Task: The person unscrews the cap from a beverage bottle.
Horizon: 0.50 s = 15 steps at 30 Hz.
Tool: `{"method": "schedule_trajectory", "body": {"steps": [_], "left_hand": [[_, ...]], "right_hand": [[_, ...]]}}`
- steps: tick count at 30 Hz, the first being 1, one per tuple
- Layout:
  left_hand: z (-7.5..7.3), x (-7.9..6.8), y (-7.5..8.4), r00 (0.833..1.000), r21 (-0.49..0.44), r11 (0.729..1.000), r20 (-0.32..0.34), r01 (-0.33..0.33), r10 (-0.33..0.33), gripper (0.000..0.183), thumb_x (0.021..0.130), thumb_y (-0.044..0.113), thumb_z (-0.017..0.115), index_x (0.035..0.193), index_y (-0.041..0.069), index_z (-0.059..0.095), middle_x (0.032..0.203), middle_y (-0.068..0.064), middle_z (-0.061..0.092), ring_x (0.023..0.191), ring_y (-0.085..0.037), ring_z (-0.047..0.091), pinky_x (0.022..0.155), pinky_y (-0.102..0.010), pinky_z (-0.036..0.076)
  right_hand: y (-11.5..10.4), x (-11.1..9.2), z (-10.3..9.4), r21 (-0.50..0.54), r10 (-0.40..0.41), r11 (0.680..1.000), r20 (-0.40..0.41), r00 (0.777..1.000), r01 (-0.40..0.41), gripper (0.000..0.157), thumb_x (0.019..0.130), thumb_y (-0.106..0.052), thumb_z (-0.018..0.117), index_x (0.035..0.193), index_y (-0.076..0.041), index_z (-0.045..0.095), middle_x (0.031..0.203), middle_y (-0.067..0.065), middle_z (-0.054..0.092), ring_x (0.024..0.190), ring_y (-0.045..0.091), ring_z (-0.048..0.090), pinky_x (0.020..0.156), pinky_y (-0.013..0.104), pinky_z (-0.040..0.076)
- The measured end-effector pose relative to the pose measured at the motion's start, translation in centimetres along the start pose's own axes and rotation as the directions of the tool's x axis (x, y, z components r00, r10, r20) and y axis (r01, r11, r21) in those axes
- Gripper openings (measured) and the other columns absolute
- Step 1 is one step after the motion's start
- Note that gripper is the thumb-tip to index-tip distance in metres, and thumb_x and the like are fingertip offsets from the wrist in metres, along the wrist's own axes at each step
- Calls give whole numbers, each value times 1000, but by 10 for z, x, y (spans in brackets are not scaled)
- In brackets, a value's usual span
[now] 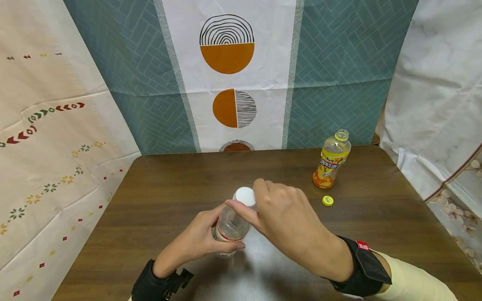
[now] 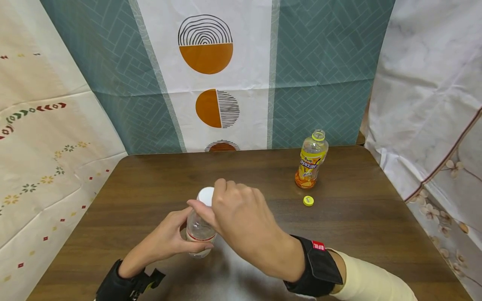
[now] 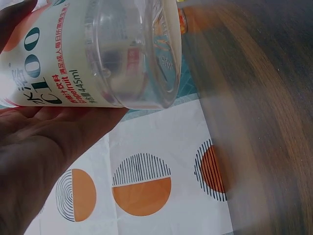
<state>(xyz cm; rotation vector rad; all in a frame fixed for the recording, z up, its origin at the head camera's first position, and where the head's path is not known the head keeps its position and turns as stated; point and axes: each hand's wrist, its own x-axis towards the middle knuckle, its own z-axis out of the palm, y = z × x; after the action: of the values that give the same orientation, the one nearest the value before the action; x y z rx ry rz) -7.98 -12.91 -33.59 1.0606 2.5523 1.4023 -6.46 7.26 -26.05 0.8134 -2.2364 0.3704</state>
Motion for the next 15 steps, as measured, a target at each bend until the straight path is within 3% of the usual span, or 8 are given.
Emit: {"method": "schedule_trajectory", "body": {"steps": [7,15], "left_hand": [[-1,-1,-1,1000,-8,1000,8,-23,23,63,73,22,81,128,16,51,101,2,67,88,-11,62,72,-36,56],[1,-1,-4,999,-30,998,27,-47,47,60,72,22,82,124,17,52,100,3,67,87,-10,62,71,-35,56]], "right_hand": [[2,1,0,53,-24,998,-15,1000,25,47,79,-37,72,60,-9,40,51,-5,29,40,8,28,31,22,26],[11,4,-10,184,-83,980,47,995,73,37,79,-36,73,69,-9,50,58,-7,41,47,6,38,36,22,37]]}}
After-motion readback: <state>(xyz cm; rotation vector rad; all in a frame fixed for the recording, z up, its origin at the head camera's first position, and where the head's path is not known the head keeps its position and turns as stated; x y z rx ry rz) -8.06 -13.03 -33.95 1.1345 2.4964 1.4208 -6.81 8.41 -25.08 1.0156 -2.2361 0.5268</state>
